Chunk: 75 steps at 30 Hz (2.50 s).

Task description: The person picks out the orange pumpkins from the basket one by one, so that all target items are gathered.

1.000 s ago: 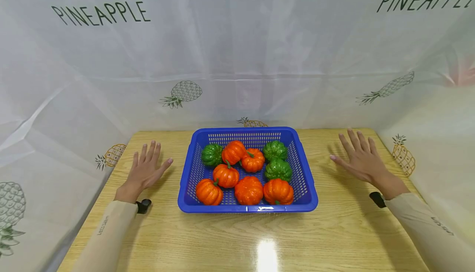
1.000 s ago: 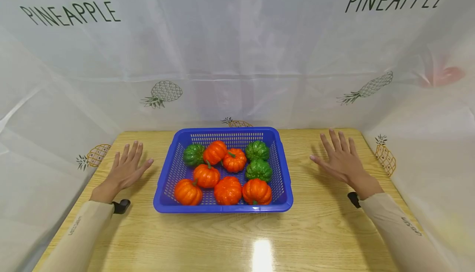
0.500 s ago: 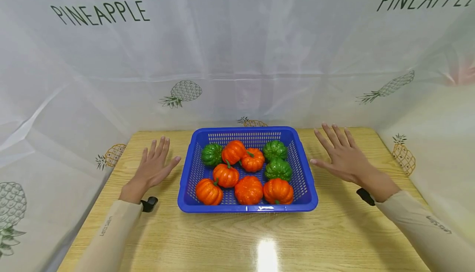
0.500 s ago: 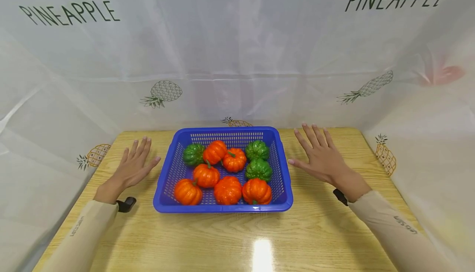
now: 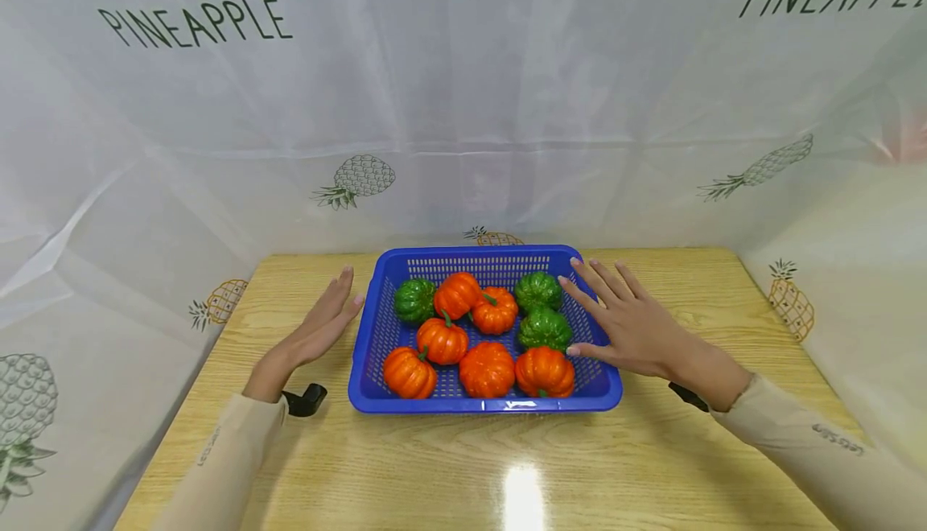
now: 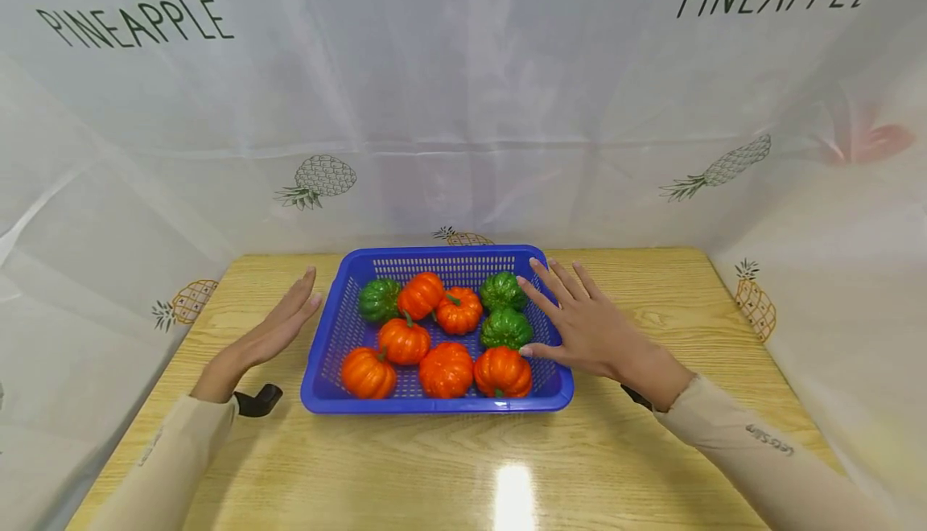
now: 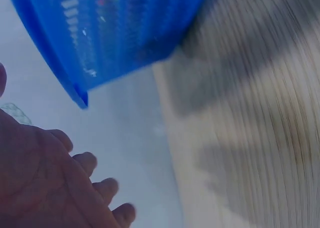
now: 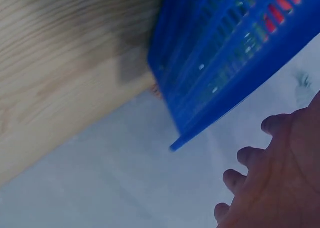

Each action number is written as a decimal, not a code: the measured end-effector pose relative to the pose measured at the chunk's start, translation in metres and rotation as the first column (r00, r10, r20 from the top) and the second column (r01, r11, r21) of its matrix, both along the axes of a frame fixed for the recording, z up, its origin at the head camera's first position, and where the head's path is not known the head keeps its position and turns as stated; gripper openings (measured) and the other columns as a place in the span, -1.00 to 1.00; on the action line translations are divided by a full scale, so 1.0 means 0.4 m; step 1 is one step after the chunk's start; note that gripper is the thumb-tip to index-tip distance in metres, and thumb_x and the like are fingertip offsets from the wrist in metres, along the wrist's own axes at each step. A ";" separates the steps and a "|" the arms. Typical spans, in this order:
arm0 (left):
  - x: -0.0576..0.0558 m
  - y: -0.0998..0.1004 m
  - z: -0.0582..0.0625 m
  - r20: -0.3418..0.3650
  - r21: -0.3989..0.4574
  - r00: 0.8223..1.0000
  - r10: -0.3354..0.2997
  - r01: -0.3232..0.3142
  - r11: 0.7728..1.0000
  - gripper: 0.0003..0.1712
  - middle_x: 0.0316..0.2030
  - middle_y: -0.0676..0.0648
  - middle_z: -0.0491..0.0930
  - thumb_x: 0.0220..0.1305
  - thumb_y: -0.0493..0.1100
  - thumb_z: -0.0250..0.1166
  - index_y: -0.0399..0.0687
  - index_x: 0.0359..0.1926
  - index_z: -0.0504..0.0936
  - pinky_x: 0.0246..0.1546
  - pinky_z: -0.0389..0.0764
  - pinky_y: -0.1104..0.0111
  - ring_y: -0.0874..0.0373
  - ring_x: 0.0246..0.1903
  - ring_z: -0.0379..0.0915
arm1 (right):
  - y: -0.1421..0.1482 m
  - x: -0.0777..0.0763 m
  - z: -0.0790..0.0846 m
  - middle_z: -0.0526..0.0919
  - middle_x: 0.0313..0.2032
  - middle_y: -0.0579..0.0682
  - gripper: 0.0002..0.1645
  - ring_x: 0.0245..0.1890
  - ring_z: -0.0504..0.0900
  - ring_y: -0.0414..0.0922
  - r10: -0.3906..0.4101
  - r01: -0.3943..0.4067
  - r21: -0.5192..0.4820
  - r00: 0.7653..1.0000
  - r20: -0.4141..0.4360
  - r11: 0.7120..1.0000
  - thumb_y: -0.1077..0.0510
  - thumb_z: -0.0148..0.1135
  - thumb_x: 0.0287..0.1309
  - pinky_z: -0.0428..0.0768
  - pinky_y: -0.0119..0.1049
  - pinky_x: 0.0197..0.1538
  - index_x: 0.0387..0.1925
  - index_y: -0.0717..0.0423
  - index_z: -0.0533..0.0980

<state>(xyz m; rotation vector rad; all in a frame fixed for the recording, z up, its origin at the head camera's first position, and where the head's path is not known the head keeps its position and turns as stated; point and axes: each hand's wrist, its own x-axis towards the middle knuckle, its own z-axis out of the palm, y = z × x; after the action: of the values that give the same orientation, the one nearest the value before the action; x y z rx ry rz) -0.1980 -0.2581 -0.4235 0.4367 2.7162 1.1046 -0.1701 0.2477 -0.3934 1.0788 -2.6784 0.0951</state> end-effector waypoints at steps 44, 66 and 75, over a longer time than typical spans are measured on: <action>0.032 0.043 0.068 0.439 0.459 0.898 0.013 -0.237 0.856 -0.09 0.35 -0.45 0.24 0.48 -0.42 0.21 -0.18 0.70 -0.02 -0.04 0.76 0.31 0.19 -0.16 0.66 | -0.127 0.021 0.013 0.60 0.36 -0.11 -0.10 0.35 0.54 0.00 0.408 -0.414 0.351 0.908 0.095 0.840 -0.03 0.69 0.01 0.49 -0.03 0.41 0.42 -0.14 0.55; 0.026 0.036 0.056 0.442 0.484 0.897 -0.020 -0.220 0.847 -0.08 0.43 -0.43 0.10 0.52 -0.40 0.20 -0.10 0.72 -0.06 -0.08 0.74 0.36 0.23 -0.17 0.68 | -0.012 0.017 0.080 0.64 0.29 0.04 -0.03 0.23 0.58 0.14 0.295 -0.295 -0.066 0.955 -0.004 0.953 -0.21 0.54 0.12 0.53 0.25 0.24 0.47 0.11 0.47; 0.029 0.034 0.053 0.439 0.479 0.898 -0.013 -0.222 0.849 -0.09 0.40 -0.43 0.14 0.52 -0.40 0.20 -0.14 0.71 -0.05 -0.11 0.73 0.37 0.23 -0.21 0.68 | 0.050 0.013 0.100 0.68 0.23 0.15 -0.05 0.18 0.59 0.22 0.122 -0.133 -0.180 0.990 -0.067 0.975 -0.47 0.17 0.32 0.48 0.28 0.23 0.47 0.09 0.47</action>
<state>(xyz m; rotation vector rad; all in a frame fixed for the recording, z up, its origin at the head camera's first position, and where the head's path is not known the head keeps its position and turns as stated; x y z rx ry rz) -0.1866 -0.2446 -0.4023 0.0803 2.0547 1.7410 -0.1651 0.2676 -0.3534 1.1744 -2.4922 0.3254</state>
